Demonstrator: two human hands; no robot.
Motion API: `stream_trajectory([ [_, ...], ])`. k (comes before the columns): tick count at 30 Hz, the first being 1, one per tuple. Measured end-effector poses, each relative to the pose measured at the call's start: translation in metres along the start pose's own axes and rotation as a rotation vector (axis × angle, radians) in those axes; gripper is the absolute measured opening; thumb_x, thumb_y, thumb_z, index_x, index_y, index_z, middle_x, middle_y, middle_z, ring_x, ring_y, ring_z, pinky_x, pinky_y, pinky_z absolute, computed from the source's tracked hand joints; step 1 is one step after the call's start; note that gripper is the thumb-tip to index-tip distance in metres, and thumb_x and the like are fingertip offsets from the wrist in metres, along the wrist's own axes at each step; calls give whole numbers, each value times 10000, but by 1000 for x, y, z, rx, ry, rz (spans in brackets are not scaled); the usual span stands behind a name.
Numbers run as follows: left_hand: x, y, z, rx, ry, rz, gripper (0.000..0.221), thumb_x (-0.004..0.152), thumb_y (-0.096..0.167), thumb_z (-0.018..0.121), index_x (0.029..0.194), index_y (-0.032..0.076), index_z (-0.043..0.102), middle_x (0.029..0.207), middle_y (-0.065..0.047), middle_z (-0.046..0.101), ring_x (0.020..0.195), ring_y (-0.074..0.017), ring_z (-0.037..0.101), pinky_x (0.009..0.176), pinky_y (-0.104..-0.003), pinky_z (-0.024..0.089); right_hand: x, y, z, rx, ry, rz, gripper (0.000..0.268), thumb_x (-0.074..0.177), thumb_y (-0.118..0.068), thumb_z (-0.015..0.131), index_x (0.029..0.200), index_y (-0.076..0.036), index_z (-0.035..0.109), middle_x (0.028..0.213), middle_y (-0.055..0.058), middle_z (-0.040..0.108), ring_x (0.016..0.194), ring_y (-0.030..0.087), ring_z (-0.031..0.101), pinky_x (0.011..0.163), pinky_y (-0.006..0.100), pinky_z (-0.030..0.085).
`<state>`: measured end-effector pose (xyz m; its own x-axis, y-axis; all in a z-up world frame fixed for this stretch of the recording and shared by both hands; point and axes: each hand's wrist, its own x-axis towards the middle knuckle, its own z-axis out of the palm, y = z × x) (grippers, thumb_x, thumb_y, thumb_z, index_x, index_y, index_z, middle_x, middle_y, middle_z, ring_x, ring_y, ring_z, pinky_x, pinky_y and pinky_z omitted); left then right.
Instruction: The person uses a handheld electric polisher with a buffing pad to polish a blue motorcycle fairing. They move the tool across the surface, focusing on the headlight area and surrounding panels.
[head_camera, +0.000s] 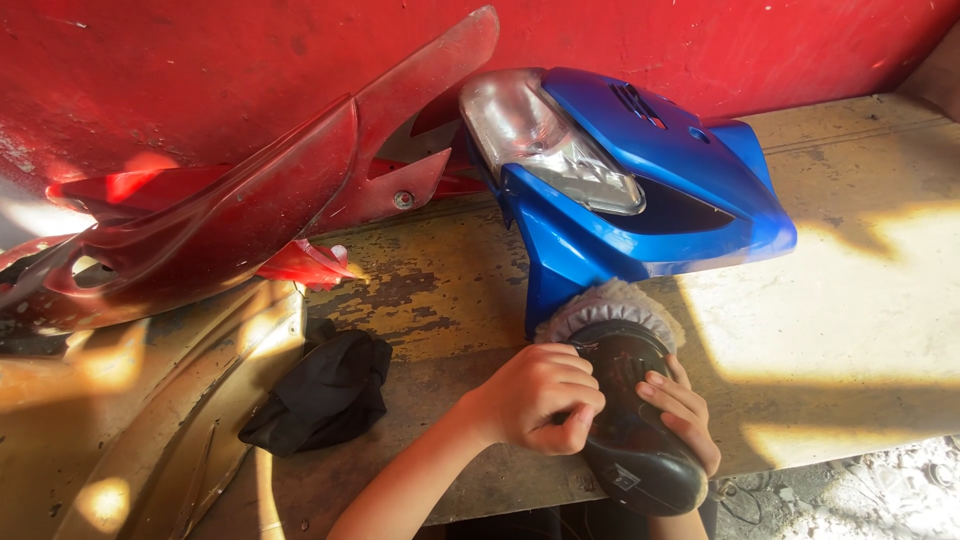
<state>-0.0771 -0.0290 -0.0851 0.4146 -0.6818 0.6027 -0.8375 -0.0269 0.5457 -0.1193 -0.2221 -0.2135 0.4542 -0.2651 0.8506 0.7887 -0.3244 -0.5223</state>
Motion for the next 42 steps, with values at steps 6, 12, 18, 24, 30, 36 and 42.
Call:
stream_trajectory([
  [6,2,-3,2,-4,-4,13,112,846,96,564,739,76,537,693,-41,525,690,-251,536,709,-380,448,13,-14,4,-10,3,-33,319,1027,-221,665,1129,-72,401,1150,195,671,1203,300,646,1244,661,427],
  [12,-7,-3,5,-15,-24,-11,121,842,96,564,726,80,536,684,-34,538,671,-242,543,689,-372,443,-5,-4,-3,79,-35,5,242,1034,-244,626,1098,-91,450,1153,184,700,1217,305,658,1256,667,423],
  [18,-3,-4,10,-25,-24,-8,104,846,95,554,744,80,538,705,-35,541,698,-253,550,717,-376,453,-2,-5,-7,33,17,12,285,1045,-230,651,1133,-74,429,1169,166,687,1206,292,666,1217,626,434],
  [24,-7,-5,4,-3,-18,-13,146,847,99,564,711,77,516,682,-50,520,679,-262,536,698,-381,444,-8,-6,1,40,9,41,244,1007,-225,651,1077,-95,457,1149,176,711,1203,310,674,1212,630,436],
  [30,-13,-14,14,-34,-56,-89,159,902,144,565,750,101,545,729,-23,555,718,-215,568,738,-337,482,-11,-4,-9,36,-9,89,238,1009,-224,643,1082,-97,455,1164,168,708,1232,296,670,1228,610,436],
  [36,-1,-64,17,69,965,-178,471,1024,321,657,1346,79,412,1269,-106,438,1193,-165,471,1093,-362,417,1,-1,-24,-107,20,-6,614,846,-348,846,1225,-76,447,1176,160,681,1238,263,649,1221,584,494],
  [42,12,-75,53,-447,918,-485,523,1093,410,368,1449,29,405,1368,-117,532,1305,-203,505,1143,-350,369,8,-20,-41,-226,74,78,761,819,-342,894,1336,-50,418,1302,143,652,1285,239,641,1245,494,482],
])
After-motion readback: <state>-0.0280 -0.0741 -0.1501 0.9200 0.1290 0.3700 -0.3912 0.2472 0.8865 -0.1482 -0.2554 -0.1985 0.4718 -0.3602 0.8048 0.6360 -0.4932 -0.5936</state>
